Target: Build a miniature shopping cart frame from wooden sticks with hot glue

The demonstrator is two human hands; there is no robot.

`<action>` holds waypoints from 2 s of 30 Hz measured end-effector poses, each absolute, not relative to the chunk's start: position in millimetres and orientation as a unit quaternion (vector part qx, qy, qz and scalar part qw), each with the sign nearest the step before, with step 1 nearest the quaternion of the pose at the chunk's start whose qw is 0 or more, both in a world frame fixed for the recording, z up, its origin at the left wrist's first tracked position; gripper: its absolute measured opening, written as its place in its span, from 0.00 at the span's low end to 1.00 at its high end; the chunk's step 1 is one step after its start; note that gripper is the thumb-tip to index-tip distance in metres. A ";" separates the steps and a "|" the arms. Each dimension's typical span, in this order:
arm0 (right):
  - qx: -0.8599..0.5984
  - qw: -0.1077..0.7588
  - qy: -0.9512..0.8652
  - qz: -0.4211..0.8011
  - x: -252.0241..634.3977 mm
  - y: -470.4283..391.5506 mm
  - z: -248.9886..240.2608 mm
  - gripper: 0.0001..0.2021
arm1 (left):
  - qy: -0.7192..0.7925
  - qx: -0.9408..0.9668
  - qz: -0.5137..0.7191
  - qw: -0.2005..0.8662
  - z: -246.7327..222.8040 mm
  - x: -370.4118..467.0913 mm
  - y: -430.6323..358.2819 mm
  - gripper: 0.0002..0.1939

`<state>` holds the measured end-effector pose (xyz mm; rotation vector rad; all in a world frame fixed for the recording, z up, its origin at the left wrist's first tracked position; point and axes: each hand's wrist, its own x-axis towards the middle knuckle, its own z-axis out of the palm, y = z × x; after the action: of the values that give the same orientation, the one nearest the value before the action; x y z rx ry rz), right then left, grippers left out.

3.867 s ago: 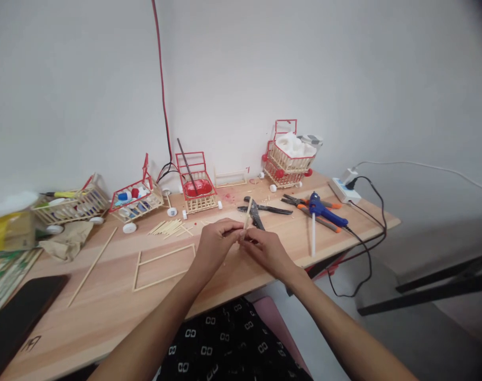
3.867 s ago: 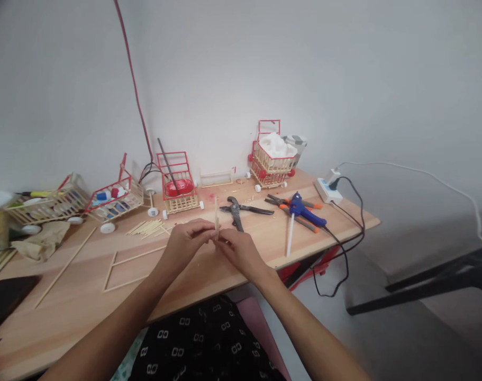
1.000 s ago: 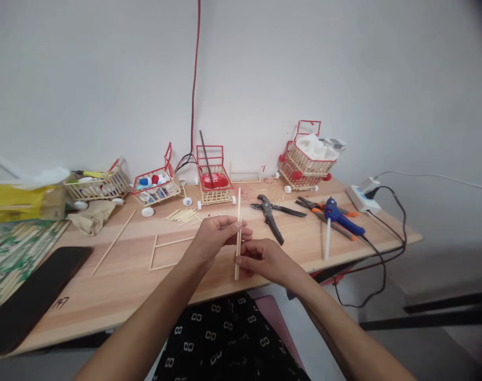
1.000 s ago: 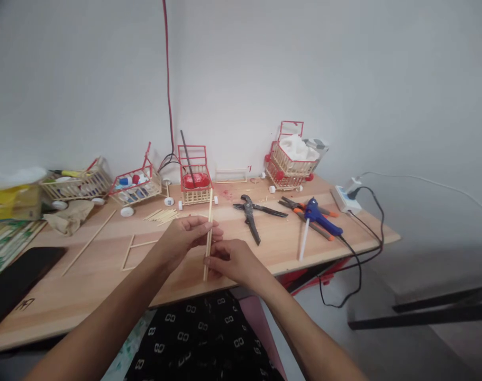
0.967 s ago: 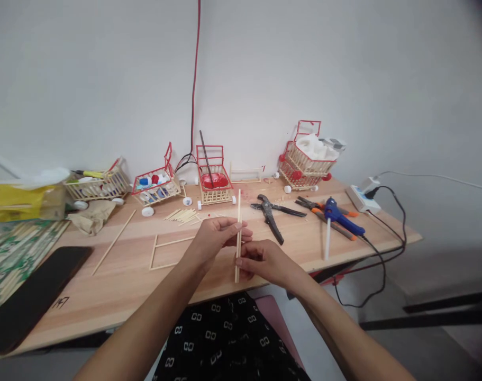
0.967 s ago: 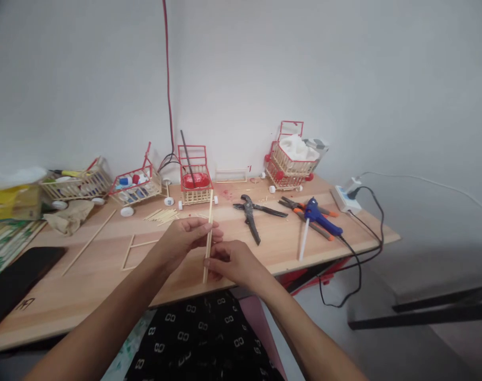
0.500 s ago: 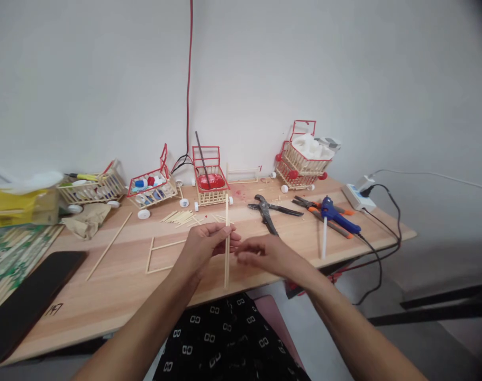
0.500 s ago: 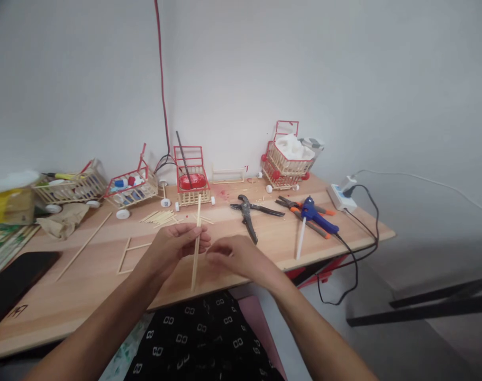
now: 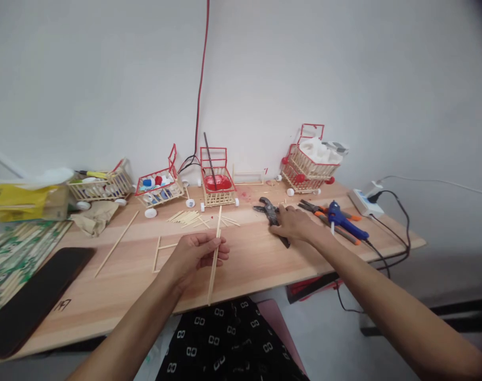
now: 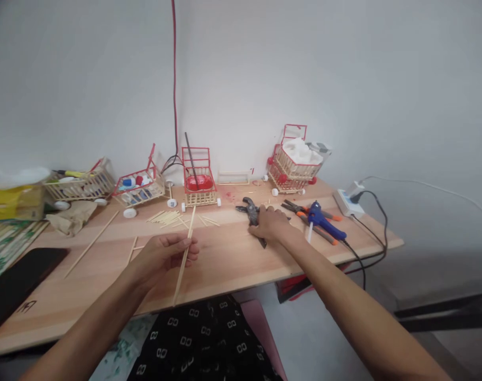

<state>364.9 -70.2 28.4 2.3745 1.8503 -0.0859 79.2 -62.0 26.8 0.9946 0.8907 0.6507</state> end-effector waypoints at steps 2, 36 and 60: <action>0.784 0.068 0.617 -0.015 362.3 -70.7 29.8 0.31 | 0.407 0.449 0.297 0.738 26.0 75.4 -60.8 0.14; 0.559 -0.122 0.733 -0.367 334.9 -150.8 78.3 0.21 | 0.311 0.489 0.204 0.789 45.9 105.3 -74.1 0.11; 0.537 -0.140 0.735 -0.390 341.0 -156.0 69.9 0.16 | 0.321 0.490 0.167 0.793 47.9 106.4 -75.1 0.11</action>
<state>341.0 -156.0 69.9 1.8577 2.5397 -1.3484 106.4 -75.1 47.9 1.0544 0.6900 0.3596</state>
